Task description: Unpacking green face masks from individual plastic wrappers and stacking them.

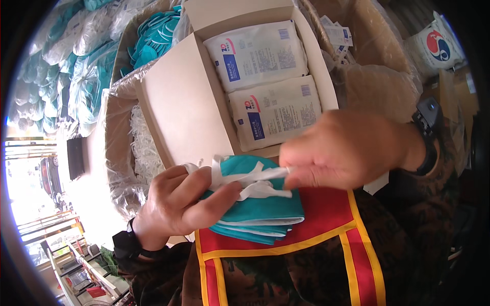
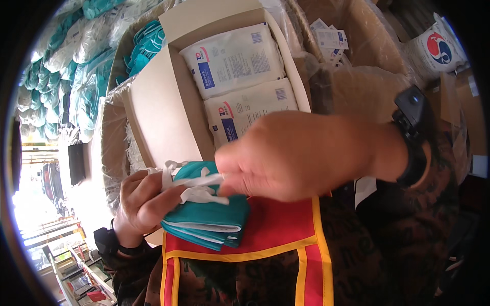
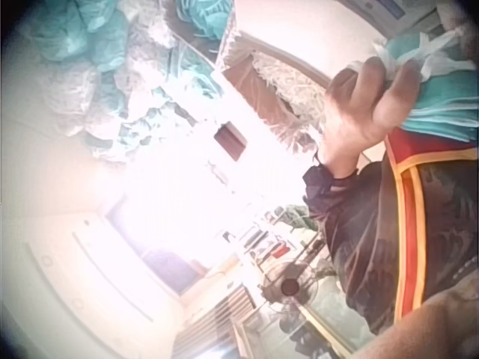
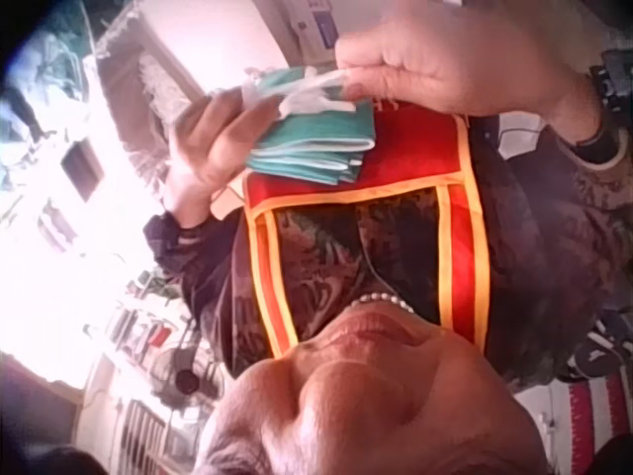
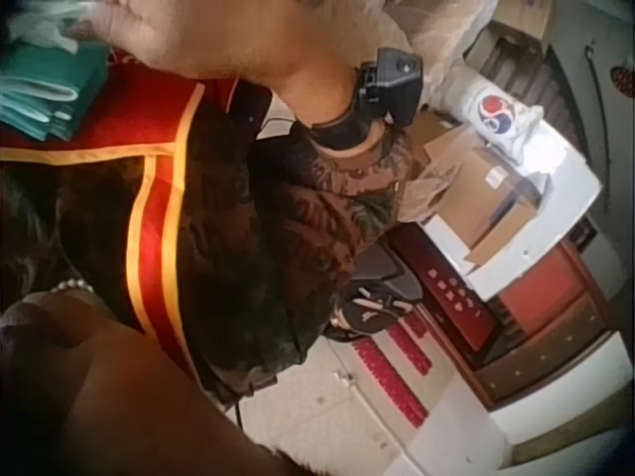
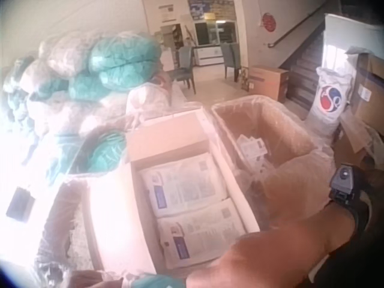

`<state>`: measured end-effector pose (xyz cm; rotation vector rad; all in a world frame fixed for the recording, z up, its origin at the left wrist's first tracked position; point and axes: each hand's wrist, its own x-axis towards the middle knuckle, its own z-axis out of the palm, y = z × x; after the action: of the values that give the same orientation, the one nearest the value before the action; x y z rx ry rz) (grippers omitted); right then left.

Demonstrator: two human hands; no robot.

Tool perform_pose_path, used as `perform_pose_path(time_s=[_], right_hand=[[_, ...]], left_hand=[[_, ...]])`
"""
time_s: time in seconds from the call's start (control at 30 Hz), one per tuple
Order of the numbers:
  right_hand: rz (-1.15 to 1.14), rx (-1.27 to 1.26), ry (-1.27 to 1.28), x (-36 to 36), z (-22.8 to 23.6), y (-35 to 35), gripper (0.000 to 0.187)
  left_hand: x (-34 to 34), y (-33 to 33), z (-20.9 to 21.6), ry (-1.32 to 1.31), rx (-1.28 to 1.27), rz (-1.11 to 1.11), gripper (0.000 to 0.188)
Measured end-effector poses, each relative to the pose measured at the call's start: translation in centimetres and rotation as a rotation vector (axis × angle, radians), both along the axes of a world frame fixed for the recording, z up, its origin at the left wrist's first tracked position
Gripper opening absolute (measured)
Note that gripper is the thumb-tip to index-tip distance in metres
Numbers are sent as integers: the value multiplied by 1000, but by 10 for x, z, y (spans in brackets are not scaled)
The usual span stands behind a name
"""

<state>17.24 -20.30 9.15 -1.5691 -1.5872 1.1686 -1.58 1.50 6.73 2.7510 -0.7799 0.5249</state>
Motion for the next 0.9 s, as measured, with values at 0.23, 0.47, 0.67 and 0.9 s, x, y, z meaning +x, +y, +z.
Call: perform_pose_path(time_s=[0.23,0.47,0.67,0.9], right_hand=[[-24,279,-300,-19,7,-36,23],[0,156,-382,-13,28,-70,25],[47,71,-230,-3,30,-92,21],[-804,74,403,18,10,-153,28]], left_hand=[[-12,-4,7,21,35,49,52],[-26,1,13,63,32,50,48],[-43,6,16,103,102,104,40],[-56,45,-3,37,75,411,32]])
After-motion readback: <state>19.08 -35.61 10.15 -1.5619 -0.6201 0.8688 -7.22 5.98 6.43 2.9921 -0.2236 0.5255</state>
